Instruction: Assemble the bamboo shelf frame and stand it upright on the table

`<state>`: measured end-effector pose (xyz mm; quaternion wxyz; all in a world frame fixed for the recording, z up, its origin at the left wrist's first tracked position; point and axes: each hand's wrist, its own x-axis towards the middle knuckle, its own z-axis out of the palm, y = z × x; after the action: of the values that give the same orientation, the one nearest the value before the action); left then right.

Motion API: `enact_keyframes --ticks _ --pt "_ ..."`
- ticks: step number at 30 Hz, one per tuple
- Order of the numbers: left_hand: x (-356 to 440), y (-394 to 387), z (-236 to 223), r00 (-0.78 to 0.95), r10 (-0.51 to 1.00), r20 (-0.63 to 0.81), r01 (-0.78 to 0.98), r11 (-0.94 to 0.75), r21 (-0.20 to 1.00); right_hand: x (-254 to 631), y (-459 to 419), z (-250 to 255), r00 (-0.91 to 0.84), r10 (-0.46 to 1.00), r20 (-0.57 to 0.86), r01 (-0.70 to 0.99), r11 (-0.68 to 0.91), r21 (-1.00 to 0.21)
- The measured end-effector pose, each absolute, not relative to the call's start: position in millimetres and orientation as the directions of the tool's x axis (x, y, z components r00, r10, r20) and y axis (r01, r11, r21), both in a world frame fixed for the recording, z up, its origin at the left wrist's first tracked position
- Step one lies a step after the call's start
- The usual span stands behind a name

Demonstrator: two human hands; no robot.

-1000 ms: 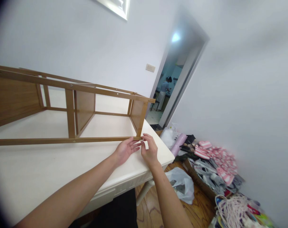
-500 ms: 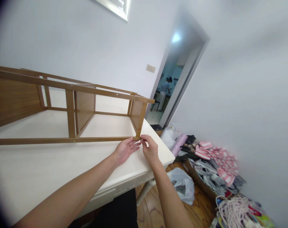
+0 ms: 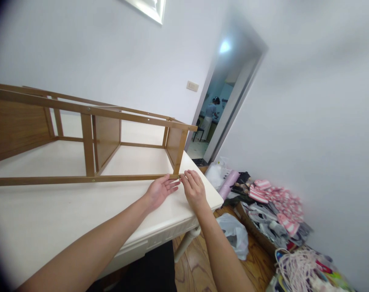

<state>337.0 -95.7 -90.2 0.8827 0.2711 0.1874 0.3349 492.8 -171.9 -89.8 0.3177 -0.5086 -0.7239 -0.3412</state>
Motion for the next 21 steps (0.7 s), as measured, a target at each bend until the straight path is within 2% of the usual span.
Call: enact_keyframes --ticks 5,12,16,19,21 --pt "335.9 -96.5 -88.4 0.705 0.689 -0.166 -0.477 0.635 0.608 490.9 -171.4 -91.3 -0.278 0.528 0.802 0.955 0.241 0.172" --pt "333.4 -97.9 -85.4 0.714 0.682 -0.158 -0.46 0.627 0.629 482.8 -173.5 -91.5 -0.219 0.592 0.776 0.974 0.083 0.211" --pt "333.2 -97.1 -86.9 0.719 0.679 -0.145 -0.461 0.623 0.632 478.4 -172.7 -92.8 -0.238 0.607 0.759 0.966 0.063 0.252" --pt "333.5 -97.0 -87.3 0.717 0.681 -0.149 -0.464 0.625 0.628 474.8 -170.9 -95.2 -0.224 0.601 0.768 0.973 0.094 0.21" --pt "333.7 -97.0 -87.0 0.714 0.682 -0.159 -0.467 0.632 0.618 471.6 -169.8 -98.0 -0.165 0.598 0.784 0.986 0.112 0.122"
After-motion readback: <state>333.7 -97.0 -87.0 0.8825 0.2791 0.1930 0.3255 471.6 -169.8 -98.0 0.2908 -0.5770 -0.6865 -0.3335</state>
